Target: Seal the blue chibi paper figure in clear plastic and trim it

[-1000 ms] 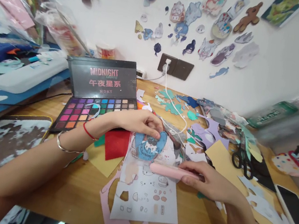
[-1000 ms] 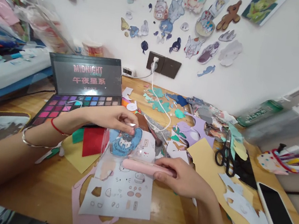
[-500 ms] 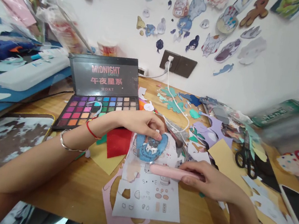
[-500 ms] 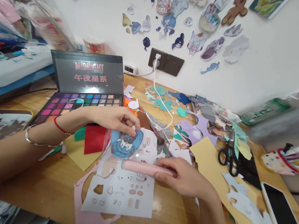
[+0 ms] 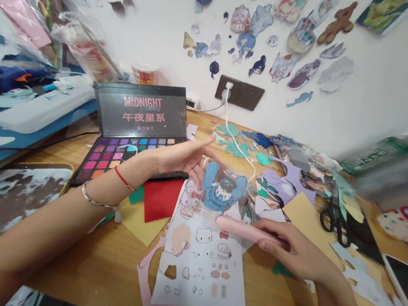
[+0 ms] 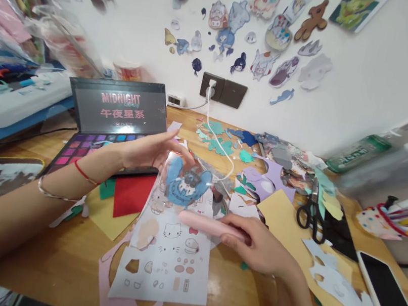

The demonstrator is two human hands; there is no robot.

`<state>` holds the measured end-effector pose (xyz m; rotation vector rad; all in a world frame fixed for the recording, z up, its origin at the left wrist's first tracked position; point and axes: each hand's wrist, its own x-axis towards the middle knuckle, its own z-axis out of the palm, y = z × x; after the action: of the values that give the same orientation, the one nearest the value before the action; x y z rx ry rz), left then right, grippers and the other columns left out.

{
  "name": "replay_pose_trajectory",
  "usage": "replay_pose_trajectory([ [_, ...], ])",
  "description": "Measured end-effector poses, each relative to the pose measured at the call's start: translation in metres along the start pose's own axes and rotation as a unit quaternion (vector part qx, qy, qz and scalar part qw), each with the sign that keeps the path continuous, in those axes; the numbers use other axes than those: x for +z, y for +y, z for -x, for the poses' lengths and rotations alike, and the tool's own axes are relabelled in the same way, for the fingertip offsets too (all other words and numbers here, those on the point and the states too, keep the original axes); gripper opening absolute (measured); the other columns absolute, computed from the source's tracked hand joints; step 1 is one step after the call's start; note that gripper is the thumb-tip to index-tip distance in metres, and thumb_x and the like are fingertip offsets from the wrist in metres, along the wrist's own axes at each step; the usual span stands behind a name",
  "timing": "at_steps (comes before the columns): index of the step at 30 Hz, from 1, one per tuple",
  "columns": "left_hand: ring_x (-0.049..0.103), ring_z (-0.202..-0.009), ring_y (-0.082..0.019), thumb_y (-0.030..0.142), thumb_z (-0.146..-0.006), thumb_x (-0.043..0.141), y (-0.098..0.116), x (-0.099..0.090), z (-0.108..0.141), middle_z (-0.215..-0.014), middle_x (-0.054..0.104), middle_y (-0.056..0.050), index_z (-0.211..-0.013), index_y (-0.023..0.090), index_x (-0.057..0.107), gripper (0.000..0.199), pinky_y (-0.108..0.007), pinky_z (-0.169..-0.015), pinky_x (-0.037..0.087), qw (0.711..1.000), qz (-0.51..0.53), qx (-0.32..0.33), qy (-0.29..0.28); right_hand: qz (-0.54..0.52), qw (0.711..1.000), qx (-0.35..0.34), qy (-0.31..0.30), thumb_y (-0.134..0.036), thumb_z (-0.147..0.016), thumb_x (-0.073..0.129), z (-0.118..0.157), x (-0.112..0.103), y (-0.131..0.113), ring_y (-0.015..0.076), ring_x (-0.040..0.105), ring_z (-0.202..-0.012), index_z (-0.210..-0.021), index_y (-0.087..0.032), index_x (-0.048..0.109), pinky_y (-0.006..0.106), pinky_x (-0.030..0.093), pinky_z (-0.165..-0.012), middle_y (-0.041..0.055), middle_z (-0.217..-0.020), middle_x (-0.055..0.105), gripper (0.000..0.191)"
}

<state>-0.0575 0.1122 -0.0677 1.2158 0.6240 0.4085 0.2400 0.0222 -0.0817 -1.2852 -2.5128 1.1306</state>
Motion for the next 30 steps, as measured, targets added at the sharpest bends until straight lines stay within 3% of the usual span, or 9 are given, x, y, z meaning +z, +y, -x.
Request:
replay_pose_trajectory([
  [4, 0.062, -0.077, -0.024, 0.071, -0.077, 0.037, -0.009, 0.000, -0.010, -0.080, 0.069, -0.011, -0.090, 0.015, 0.066, 0.064, -0.037, -0.077, 0.047, 0.988, 0.151, 0.040, 0.014, -0.006, 0.994, 0.017, 0.106, -0.042, -0.090, 0.042, -0.001, 0.003, 0.003, 0.0179, 0.054, -0.074, -0.100, -0.019, 0.057, 0.028, 0.040, -0.065, 0.0039, -0.086, 0.061, 0.029],
  [8, 0.061, -0.086, -0.024, 0.070, -0.069, 0.055, -0.025, 0.009, -0.022, -0.087, 0.067, -0.012, -0.096, 0.014, 0.064, 0.063, -0.035, -0.081, 0.045, 0.990, 0.105, 0.092, 0.034, -0.006, 0.984, 0.023, 0.178, -0.041, -0.091, 0.039, -0.005, 0.012, 0.002, 0.0192, 0.056, -0.074, -0.099, -0.019, 0.056, 0.030, 0.041, -0.066, 0.0044, -0.085, 0.062, 0.029],
  [12, 0.059, -0.083, -0.018, 0.045, -0.059, 0.079, -0.042, 0.021, -0.030, -0.088, 0.064, -0.007, -0.093, 0.015, 0.062, 0.048, -0.029, -0.076, 0.044, 0.984, 0.069, 0.140, 0.089, -0.002, 0.974, 0.049, 0.220, -0.042, -0.090, 0.041, -0.011, 0.021, -0.002, 0.0180, 0.055, -0.069, -0.101, -0.019, 0.056, 0.029, 0.040, -0.061, 0.0034, -0.081, 0.062, 0.029],
  [16, 0.059, -0.083, -0.015, 0.027, -0.062, 0.081, -0.055, 0.035, -0.035, -0.087, 0.064, -0.003, -0.089, 0.017, 0.061, 0.035, -0.026, -0.076, 0.043, 0.979, 0.070, 0.150, 0.119, 0.000, 0.964, 0.053, 0.259, -0.043, -0.089, 0.042, -0.014, 0.026, -0.002, 0.0182, 0.054, -0.067, -0.099, -0.019, 0.056, 0.029, 0.040, -0.060, 0.0036, -0.078, 0.061, 0.030],
  [24, 0.060, -0.084, -0.015, 0.029, -0.065, 0.078, -0.062, 0.050, -0.036, -0.090, 0.068, -0.004, -0.088, 0.018, 0.066, 0.028, -0.026, -0.076, 0.044, 0.965, 0.102, 0.149, 0.191, 0.001, 0.965, 0.062, 0.254, -0.040, -0.089, 0.043, -0.016, 0.028, -0.006, 0.0171, 0.052, -0.065, -0.100, -0.019, 0.055, 0.029, 0.039, -0.060, 0.0021, -0.077, 0.060, 0.026],
  [30, 0.060, -0.070, -0.013, 0.034, -0.066, 0.077, -0.068, 0.053, -0.037, -0.080, 0.068, -0.004, -0.088, 0.017, 0.069, 0.029, -0.025, -0.066, 0.044, 0.960, 0.124, 0.117, 0.222, -0.001, 0.963, 0.072, 0.259, -0.040, -0.089, 0.044, -0.018, 0.031, -0.004, 0.0178, 0.053, -0.067, -0.099, -0.018, 0.055, 0.029, 0.040, -0.061, 0.0026, -0.079, 0.061, 0.026],
])
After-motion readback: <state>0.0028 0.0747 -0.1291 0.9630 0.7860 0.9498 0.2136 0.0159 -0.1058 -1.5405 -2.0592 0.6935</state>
